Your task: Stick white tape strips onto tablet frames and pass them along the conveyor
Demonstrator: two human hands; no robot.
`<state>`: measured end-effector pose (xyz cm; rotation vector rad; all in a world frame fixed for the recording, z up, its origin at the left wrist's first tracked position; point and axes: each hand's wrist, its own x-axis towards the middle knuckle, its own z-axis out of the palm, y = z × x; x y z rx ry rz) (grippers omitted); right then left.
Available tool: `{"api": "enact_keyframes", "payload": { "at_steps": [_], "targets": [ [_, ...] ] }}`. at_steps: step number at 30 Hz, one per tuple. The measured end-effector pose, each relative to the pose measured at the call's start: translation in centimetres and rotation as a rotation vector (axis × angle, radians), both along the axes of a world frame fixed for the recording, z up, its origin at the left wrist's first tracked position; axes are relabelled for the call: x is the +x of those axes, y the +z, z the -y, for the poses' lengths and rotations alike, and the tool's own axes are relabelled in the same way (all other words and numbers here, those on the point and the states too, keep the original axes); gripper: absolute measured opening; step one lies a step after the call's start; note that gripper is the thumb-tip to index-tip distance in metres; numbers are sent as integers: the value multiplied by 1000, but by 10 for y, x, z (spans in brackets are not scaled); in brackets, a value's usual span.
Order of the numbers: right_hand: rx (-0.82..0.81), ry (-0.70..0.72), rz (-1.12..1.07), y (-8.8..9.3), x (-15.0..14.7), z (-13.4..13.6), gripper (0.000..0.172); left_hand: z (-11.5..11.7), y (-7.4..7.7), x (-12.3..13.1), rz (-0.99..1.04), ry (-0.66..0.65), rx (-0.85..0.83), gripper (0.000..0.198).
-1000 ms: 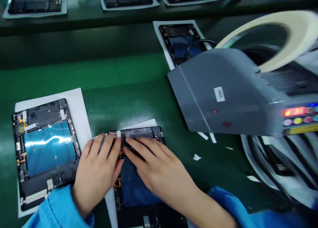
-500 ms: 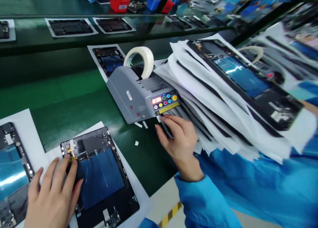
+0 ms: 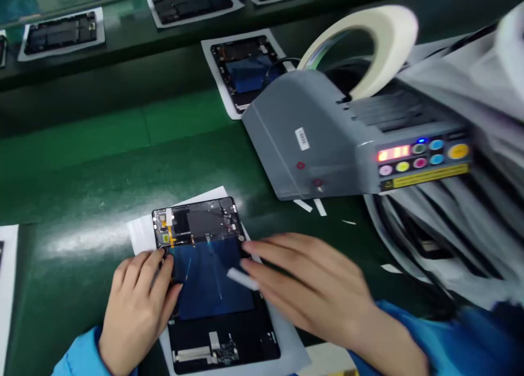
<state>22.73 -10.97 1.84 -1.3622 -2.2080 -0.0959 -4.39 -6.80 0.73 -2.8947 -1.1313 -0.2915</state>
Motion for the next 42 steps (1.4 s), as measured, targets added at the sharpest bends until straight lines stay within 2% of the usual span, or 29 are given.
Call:
{"api": "enact_keyframes", "payload": {
  "at_steps": [3,4,9,18,25,30,42],
  "targets": [
    [-99,156,50,-11,-34,-19,21,-8,-2,4,-19,-33,-15,31],
    [-137,160,58,-15,-40,-25,24,-11,-3,4,-22,-49,-17,31],
    [-249,210,64,-28,-44,-37,33,-16,-7,4,30,-80,-61,30],
    [-343,222,191,-15,-49,-42,34,-10,-9,5,68,-41,-112,30],
    [-307,137,292,-11,-58,-38,30,-9,-11,6,52,-40,-113,31],
    [-274,126,329,-9,-61,-38,28,-9,-11,7,49,-40,-102,33],
    [-269,183,310,-7,-68,-67,32,-9,-9,13,8,-7,-105,32]
  ]
}}
